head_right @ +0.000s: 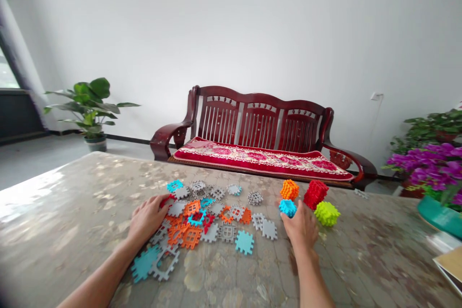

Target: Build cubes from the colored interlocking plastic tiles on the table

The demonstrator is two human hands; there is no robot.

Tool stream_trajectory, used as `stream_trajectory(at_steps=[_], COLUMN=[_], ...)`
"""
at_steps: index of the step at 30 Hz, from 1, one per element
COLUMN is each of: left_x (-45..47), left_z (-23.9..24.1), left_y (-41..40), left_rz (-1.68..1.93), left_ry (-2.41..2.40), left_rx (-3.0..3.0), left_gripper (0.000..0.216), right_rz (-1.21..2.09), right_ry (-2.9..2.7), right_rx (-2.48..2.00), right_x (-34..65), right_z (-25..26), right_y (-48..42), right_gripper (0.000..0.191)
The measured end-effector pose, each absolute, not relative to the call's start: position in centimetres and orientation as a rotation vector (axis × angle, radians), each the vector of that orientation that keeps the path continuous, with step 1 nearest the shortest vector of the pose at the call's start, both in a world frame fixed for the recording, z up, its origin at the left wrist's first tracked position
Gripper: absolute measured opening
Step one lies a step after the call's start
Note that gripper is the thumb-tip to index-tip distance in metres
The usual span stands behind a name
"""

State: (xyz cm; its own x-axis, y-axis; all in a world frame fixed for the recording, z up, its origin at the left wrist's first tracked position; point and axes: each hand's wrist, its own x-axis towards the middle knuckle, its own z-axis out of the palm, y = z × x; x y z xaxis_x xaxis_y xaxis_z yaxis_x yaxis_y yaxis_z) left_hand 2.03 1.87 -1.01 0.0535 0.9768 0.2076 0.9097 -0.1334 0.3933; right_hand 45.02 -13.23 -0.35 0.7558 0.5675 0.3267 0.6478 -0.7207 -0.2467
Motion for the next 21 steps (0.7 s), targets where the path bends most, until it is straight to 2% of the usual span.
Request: stream_trajectory(at_steps=[4, 7, 10, 14, 18, 21], left_x=[2.2, 2.1, 2.1, 2.2, 2.2, 2.2], left_z=[-0.8, -0.9, -1.0, -0.9, -0.8, -0.8], left_y=[1.7, 1.8, 1.9, 1.7, 1.6, 1.6], left_rz=[0.635, 0.641, 0.656, 0.654, 0.655, 0.660], left_ry=[1.942, 1.936, 1.931, 1.928, 1.921, 1.917], left_rx=[2.133, 2.125, 2.121, 2.117, 2.110, 2.106], left_gripper=[0.047, 0.046, 0.045, 0.045, 0.044, 0.042], right_rz=[-0.440, -0.194, 0.001, 0.145, 0.139, 0.139], right_ry=[-1.137, -1.466, -1.670, -1.859, -1.980, -2.023], right_rx=[-2.310, -1.974, -1.809, -1.719, -1.795, -1.878], right_x=[42.7, 38.4, 32.7, 26.7, 24.2, 23.8], right_z=[0.7, 1.0, 1.1, 1.7, 2.4, 2.5], right_y=[-12.0, -10.5, -9.3, -8.4, -7.5, -6.9], right_gripper=[0.056, 0.037, 0.032, 0.043, 0.058, 0.059])
